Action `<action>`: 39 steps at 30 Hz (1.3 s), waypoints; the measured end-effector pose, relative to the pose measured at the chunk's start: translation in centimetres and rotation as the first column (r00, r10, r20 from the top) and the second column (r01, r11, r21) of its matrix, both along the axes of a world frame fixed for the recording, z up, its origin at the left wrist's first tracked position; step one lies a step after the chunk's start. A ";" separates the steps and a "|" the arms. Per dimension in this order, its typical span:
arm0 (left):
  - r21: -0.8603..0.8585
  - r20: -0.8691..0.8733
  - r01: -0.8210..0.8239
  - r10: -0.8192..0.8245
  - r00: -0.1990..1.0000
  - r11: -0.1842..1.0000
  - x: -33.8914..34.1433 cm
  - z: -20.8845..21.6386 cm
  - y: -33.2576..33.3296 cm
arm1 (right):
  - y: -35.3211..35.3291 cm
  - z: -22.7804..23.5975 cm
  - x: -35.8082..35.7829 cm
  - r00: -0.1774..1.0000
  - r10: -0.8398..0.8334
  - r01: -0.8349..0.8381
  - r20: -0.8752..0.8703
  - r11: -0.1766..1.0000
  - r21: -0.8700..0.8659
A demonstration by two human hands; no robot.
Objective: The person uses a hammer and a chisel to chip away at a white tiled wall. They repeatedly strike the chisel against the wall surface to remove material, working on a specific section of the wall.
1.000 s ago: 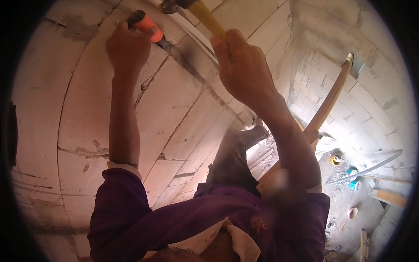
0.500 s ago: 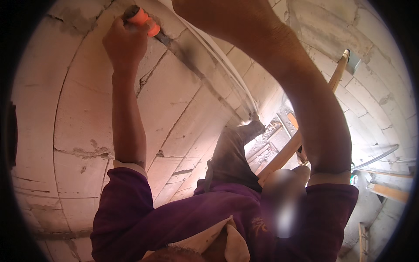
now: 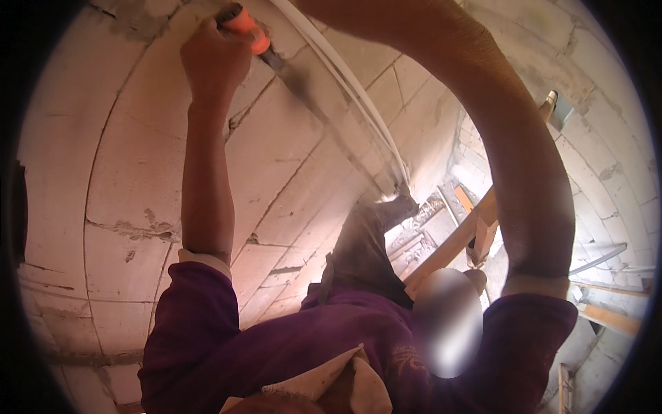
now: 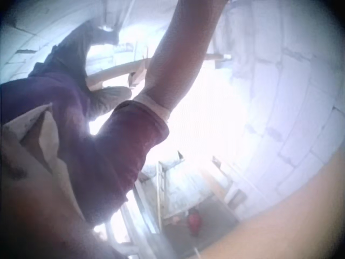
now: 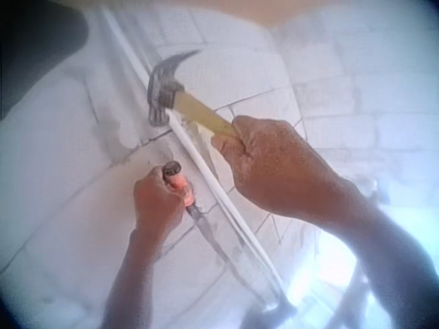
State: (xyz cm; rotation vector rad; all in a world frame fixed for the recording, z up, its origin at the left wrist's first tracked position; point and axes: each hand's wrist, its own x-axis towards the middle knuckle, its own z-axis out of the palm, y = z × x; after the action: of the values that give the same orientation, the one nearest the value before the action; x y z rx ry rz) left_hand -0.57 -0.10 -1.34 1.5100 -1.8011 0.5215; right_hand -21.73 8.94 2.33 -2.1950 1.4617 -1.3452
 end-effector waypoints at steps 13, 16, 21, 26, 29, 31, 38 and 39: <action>0.061 0.050 -0.022 0.019 0.999 0.998 -0.9 -0.1 0.7 | -1.9 -3.5 -0.1 0.997 -0.074 0.073 0.004 0.996 0.057; 0.027 0.097 0.004 -0.006 0.995 1.000 -0.5 -0.5 0.6 | -2.9 -3.8 -1.2 0.998 -0.059 0.057 -0.027 0.995 -0.079; 0.123 -0.002 0.058 -0.058 0.998 0.991 -1.9 -0.1 1.5 | -1.2 -3.4 -1.0 0.997 -0.071 0.067 0.032 0.989 0.134; 0.127 0.133 0.348 -0.363 0.922 0.929 -0.9 -1.6 1.5 | -0.5 -3.4 -2.8 0.993 -0.078 0.070 0.094 0.994 0.080; 0.259 0.272 0.356 -0.422 0.865 0.898 -1.7 -1.7 2.1 | 2.0 -2.9 -3.4 0.933 -0.145 0.090 0.330 0.980 0.177; 0.103 0.099 0.402 -0.412 0.906 0.910 -1.4 -0.5 1.8 | 3.2 -2.3 -3.8 0.890 -0.242 0.142 0.386 0.953 0.269; -0.027 -0.016 0.409 -0.410 0.912 0.912 1.3 2.6 -0.5 | 2.7 -5.6 -5.3 0.769 -0.276 0.089 0.576 0.939 0.332; -0.022 0.002 0.361 -0.361 0.933 0.932 1.4 2.2 -0.3 | 2.6 -5.9 -4.9 0.755 -0.283 0.073 0.592 0.933 0.353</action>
State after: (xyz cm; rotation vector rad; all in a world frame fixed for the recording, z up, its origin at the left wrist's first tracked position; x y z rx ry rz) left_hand 0.81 -0.44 0.87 1.1235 -2.0045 0.3549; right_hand -26.63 11.54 -3.60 -1.2300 1.4856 -1.5720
